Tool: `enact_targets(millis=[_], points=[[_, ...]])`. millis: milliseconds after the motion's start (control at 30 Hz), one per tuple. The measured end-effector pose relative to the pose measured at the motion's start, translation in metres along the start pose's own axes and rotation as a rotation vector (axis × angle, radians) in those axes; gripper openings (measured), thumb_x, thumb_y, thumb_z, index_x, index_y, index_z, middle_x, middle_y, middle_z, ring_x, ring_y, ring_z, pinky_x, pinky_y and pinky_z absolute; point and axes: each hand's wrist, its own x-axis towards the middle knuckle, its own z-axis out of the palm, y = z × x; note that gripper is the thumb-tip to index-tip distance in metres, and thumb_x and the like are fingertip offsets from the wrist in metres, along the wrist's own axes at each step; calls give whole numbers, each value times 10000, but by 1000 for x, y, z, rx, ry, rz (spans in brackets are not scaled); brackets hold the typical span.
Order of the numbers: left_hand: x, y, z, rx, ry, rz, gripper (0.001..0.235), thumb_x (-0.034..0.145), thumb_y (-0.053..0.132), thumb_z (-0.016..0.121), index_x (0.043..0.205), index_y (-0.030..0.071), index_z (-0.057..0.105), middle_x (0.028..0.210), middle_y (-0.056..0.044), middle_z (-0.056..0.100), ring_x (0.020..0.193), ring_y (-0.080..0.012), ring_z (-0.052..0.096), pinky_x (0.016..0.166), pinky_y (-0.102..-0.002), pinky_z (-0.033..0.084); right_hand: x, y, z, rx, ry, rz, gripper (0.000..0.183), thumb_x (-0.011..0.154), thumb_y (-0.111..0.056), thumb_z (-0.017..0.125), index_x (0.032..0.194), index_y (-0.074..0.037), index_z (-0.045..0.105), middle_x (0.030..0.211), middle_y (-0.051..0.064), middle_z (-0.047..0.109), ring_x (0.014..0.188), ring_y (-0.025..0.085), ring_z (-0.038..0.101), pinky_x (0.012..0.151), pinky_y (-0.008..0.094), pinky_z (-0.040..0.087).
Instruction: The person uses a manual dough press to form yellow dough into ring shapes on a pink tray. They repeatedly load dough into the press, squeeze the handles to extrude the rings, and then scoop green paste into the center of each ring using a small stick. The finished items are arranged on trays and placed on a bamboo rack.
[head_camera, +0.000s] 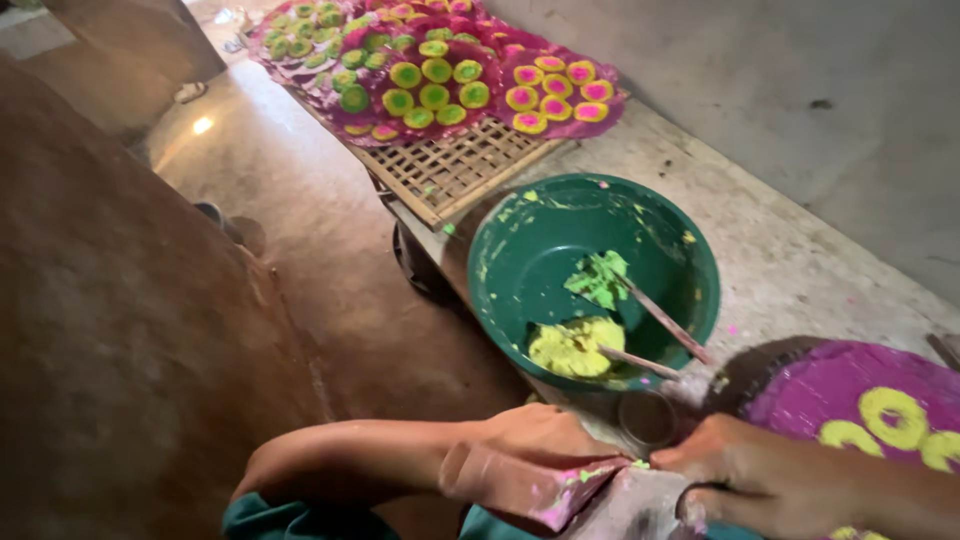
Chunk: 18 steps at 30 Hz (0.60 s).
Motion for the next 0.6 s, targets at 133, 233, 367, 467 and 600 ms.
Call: enact_targets(millis=[133,233,367,467,600], points=[[-40,-32,-22,72,-23,-137,336,1022,200,582,1342,104,616,1287,-148,684,1167,-312,661,946,-431,533,2,33,11,145,80,-7,566,1055,-496,490,1335,-29,647,1108,118,745,1094,243,645,937,405,505],[-77,-66,-58,141,186,-15,309,996,127,645,1295,49,641,1252,-119,699,1140,-261,676,932,-425,548,-6,45,-6,-263,343,-95,477,1009,-445,603,1289,-64,672,1187,105,744,1133,261,620,947,421,474],[-97,-106,-95,-610,170,-183,332,922,117,666,1247,50,646,1197,-62,687,1079,-207,677,871,-389,570,-4,48,-67,-1118,463,-111,486,861,-515,695,1228,-200,655,1151,-9,690,1064,222,676,898,405,547],[-77,-122,-69,-1114,144,-156,308,918,130,685,1211,41,653,1130,-66,681,1019,-206,672,846,-388,570,18,40,-100,-1610,338,-30,578,700,-325,789,1241,-231,609,1137,35,682,1020,256,663,774,408,549],[-50,-161,-34,-1416,396,-186,281,912,147,710,1163,29,663,1042,-72,673,940,-205,666,814,-388,568,65,51,-113,-1676,917,31,715,605,-362,750,1281,-208,573,1216,146,636,1163,332,600,813,442,492]])
